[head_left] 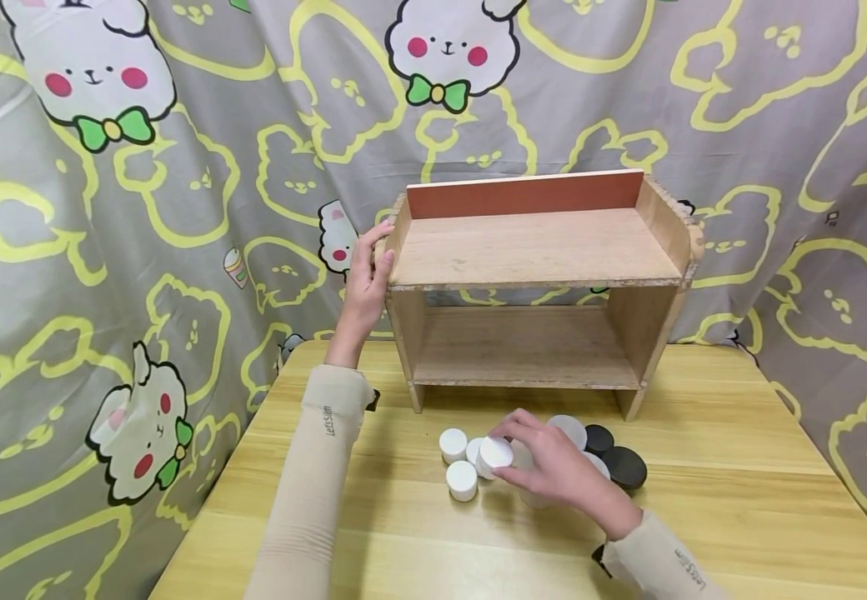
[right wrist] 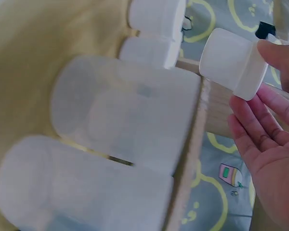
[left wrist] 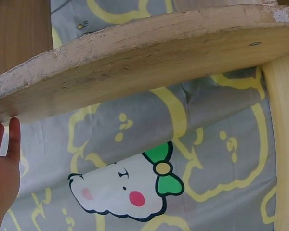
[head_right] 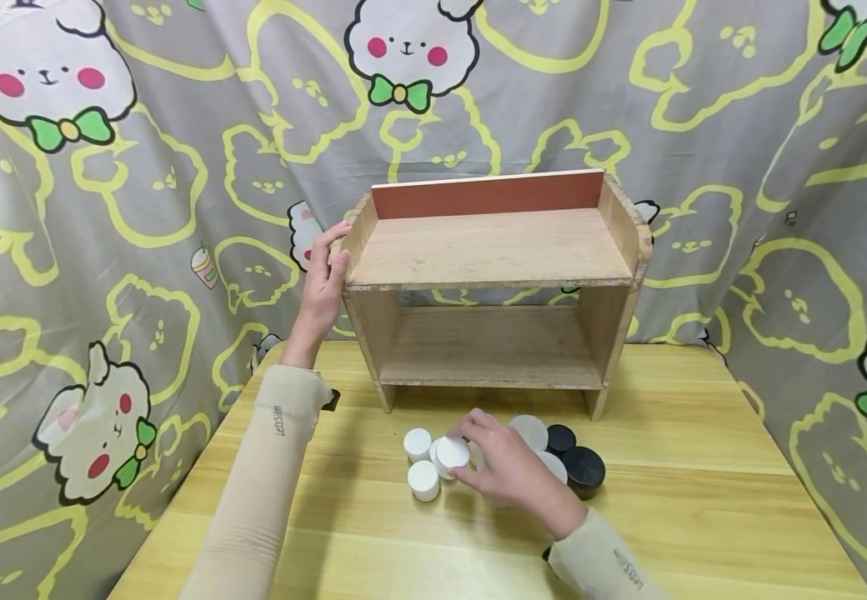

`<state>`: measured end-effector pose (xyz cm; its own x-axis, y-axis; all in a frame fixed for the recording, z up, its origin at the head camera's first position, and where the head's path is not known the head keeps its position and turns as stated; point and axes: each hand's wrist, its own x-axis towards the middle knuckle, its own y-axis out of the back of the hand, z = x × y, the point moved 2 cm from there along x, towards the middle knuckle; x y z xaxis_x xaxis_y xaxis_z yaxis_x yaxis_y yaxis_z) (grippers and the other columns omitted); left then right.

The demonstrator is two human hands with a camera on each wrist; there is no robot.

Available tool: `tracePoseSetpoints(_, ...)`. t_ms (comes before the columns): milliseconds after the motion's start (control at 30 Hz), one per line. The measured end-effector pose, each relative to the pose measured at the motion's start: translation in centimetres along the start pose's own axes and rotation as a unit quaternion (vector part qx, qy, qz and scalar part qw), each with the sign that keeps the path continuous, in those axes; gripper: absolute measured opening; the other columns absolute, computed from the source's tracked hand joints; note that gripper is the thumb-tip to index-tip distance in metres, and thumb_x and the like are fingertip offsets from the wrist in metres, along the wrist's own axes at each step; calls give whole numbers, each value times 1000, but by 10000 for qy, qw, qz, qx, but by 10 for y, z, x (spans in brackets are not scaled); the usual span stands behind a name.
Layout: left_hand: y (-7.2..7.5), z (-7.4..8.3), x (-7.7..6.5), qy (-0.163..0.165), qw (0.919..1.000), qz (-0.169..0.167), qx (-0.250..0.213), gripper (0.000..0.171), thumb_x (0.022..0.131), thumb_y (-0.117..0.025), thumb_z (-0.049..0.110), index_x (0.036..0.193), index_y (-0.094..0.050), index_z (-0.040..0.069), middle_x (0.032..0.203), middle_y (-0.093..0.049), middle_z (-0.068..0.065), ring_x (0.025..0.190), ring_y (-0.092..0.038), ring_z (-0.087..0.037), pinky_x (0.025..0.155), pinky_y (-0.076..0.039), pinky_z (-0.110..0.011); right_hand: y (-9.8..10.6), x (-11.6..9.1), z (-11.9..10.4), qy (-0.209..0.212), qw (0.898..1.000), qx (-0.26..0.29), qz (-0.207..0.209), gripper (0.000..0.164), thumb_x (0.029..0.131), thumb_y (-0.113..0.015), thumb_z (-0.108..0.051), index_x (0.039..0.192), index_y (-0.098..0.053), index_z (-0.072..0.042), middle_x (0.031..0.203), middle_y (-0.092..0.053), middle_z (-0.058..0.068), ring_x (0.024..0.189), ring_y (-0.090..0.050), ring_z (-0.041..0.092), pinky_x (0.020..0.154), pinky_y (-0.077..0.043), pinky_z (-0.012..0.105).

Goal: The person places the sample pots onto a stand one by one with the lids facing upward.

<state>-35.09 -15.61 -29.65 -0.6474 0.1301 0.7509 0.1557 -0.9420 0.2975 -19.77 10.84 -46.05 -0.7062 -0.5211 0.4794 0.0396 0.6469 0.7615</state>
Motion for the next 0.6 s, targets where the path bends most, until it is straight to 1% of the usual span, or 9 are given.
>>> tracePoseSetpoints(100,0,0,0,-8,10000,7,-29,40,106,-47,7,145,-47,-5,156,-42,-23,151,-34,-34,123,-25,-52,10,4,-1,2,9999,75,106,39,79,-89,-22,113,-72,-14,109,-66,-6,96,-66,7,83,-58,31)
tracePoseSetpoints(167,0,0,0,-51,10000,24,-52,40,106,-47,6,144,-48,-6,156,-43,-24,151,-34,-34,124,-24,-51,17,8,-1,17,9997,123,193,39,79,-89,-21,113,-72,-15,109,-66,-6,96,-65,7,83,-58,32)
tracePoseSetpoints(367,-1,-1,0,-132,9999,34,-83,39,106,-47,4,143,-48,-8,156,-43,-26,153,-32,-36,126,-23,-50,39,20,-4,63,9989,179,429,40,79,-89,-17,114,-73,-14,110,-67,-5,97,-67,10,84,-59,35)
tracePoseSetpoints(500,-1,-1,-1,-125,9999,41,-82,39,106,-46,4,144,-47,-8,156,-42,-26,153,-31,-35,126,-22,-49,53,28,-6,123,9983,125,555,40,79,-90,-17,115,-73,-14,112,-67,-4,99,-68,12,85,-59,36)
tracePoseSetpoints(600,-1,-1,-1,-156,9998,56,-70,39,106,-46,3,143,-47,-8,156,-42,-27,153,-31,-35,126,-22,-49,64,34,-8,125,9979,175,608,39,80,-89,-19,115,-73,-15,112,-66,-5,99,-67,11,85,-59,36)
